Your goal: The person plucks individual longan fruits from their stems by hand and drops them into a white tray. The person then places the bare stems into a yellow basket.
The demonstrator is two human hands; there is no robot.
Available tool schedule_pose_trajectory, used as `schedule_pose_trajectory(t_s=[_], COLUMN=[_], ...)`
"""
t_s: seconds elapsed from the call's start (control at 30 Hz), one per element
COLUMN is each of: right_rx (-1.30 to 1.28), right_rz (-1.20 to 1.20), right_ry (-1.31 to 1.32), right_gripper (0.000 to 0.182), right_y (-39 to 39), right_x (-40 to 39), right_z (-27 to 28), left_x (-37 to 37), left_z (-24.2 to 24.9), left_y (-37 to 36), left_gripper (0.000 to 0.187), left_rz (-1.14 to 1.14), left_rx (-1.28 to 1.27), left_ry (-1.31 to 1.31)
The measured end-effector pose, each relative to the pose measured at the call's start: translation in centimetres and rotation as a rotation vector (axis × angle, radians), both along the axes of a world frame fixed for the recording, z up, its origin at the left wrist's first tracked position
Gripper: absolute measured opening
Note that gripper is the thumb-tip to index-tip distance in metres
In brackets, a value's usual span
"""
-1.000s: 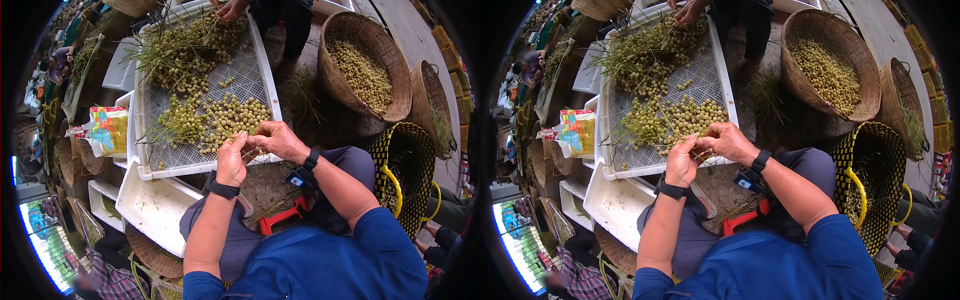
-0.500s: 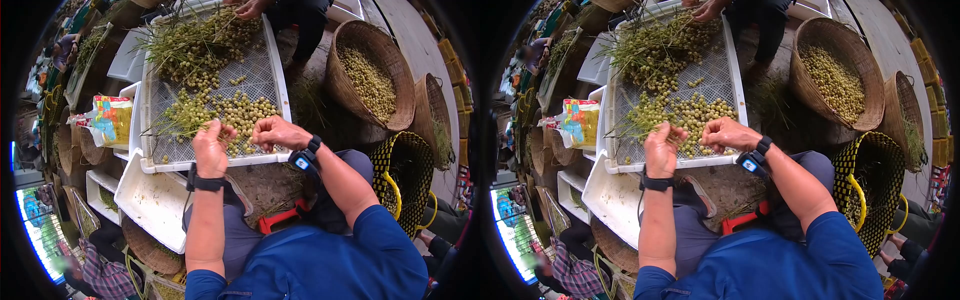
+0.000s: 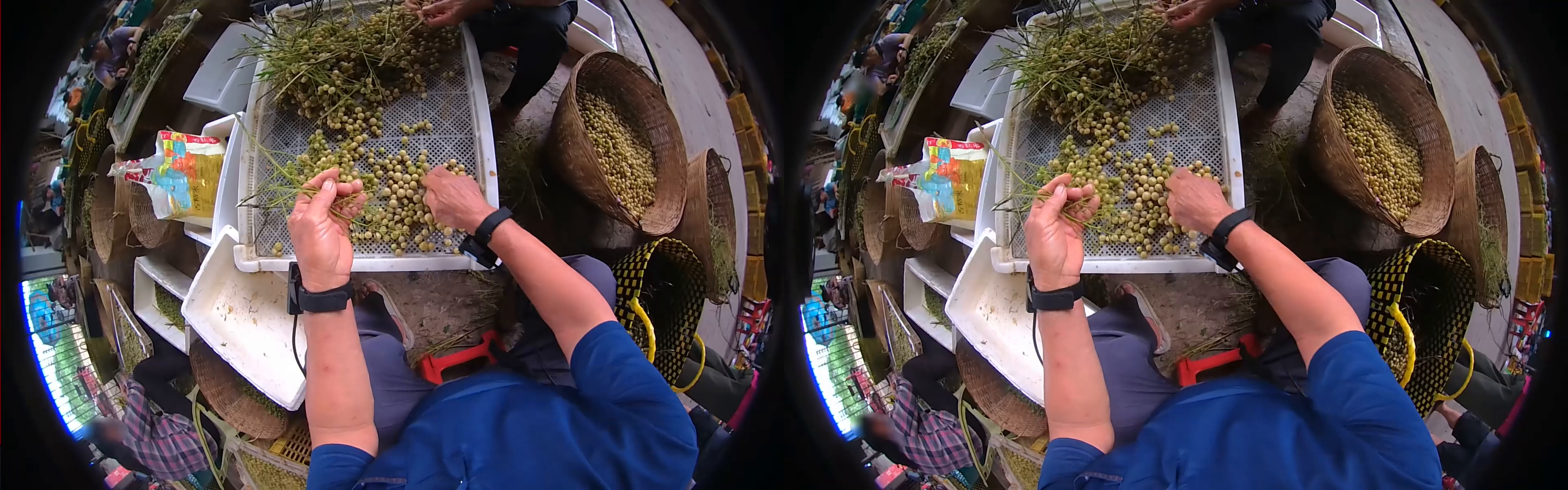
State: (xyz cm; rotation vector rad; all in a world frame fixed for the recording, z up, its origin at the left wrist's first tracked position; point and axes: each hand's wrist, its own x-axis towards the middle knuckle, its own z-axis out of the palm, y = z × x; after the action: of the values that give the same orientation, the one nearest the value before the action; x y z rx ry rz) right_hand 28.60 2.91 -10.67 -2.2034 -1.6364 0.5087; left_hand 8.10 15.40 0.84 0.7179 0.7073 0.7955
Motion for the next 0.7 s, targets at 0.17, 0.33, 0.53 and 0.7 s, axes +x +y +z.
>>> schedule_pose_trajectory(t_s=[0.17,0.33,0.53,0.7], right_rx=[0.16,-0.185,0.116,-0.026], right_rz=[-0.085,-0.068,-0.043,-0.05], right_ry=[0.506,0.555,0.14,0.138], right_gripper=[0.025,0.025,0.034,0.038], right_y=[-3.6,-5.2,-2.9,-1.9], right_x=[0.9,1.9,-0.7,-1.0], right_z=[0.4,3.2,2.1,1.6], left_x=[0.8,1.3,0.6,1.3], left_z=[0.8,1.1,0.8,1.4], left_y=[-0.3,-1.2,-0.9,-1.1], left_gripper=[0.016,0.019,0.02,0.02], left_rz=[-0.046,-0.076,-0.109,-0.118], left_rx=[0.012,0.035,0.075,0.101], left_ry=[0.141,0.227,0.193,0.276])
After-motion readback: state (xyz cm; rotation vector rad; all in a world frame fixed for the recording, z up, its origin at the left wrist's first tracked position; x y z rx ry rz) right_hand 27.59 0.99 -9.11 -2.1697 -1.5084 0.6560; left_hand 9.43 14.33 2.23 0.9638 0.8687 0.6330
